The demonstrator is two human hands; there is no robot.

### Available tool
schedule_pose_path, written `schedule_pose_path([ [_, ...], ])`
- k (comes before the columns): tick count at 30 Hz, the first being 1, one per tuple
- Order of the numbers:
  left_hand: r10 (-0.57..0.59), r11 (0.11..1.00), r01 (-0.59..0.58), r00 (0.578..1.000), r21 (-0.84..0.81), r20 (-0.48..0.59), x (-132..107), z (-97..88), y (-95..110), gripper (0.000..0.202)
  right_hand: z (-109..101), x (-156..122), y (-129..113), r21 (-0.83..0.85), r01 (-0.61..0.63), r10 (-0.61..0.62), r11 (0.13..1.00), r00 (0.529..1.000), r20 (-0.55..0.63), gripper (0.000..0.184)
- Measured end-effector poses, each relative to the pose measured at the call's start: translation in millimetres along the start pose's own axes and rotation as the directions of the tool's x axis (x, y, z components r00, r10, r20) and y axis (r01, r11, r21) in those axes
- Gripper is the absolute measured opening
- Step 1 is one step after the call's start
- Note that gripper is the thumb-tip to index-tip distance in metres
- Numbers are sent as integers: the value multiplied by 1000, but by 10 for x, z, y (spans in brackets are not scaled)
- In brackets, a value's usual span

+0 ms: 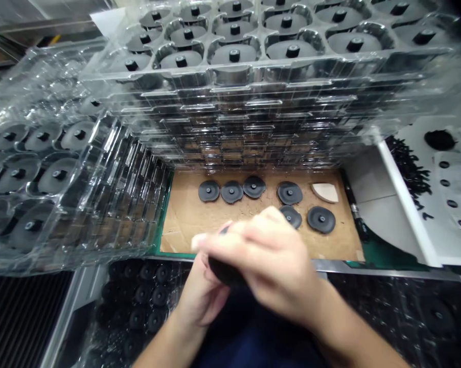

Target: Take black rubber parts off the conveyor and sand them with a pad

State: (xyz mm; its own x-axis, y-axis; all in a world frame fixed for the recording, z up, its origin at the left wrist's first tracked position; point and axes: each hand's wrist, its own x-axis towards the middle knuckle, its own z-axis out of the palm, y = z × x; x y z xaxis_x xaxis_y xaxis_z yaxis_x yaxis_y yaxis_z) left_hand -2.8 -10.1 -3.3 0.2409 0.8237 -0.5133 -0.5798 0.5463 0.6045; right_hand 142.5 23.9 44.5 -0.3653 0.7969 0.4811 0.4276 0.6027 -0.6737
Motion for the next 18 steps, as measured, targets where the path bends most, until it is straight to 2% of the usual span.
schedule_pose_path([
  [2,42,999,-43,999,-22,-13,-6,-10,39,63,15,-74,146,35,-224,225,974,974,-34,22],
  [4,43,998,-44,999,-48,-23,-28,-20,97,60,81,-241,302,55,-444,446,894,894,-42,21],
  [6,29,998,-31,999,-56,-34,-49,-25,153,56,227,-479,430,77,-549,551,832,834,-7,21],
  [8,28,998,-30,999,-50,-36,-56,-24,187,55,413,-723,518,81,-577,575,813,817,46,20],
  [10,21,998,-22,999,-53,-27,-50,-22,196,56,547,-889,568,69,-573,568,817,819,77,16],
  [12,15,999,-16,1000,-52,-19,-39,-20,184,57,550,-912,568,63,-586,582,808,810,68,16],
  [14,21,999,-22,1000,-40,-12,-29,-16,159,57,423,-785,490,67,-611,612,789,791,13,21],
  [16,43,999,-44,999,-21,-16,-22,-8,127,60,250,-563,322,95,-608,616,788,781,-107,29],
  [18,62,998,-62,998,-3,-24,-17,0,98,59,129,-332,99,123,-499,513,858,815,-270,32],
])
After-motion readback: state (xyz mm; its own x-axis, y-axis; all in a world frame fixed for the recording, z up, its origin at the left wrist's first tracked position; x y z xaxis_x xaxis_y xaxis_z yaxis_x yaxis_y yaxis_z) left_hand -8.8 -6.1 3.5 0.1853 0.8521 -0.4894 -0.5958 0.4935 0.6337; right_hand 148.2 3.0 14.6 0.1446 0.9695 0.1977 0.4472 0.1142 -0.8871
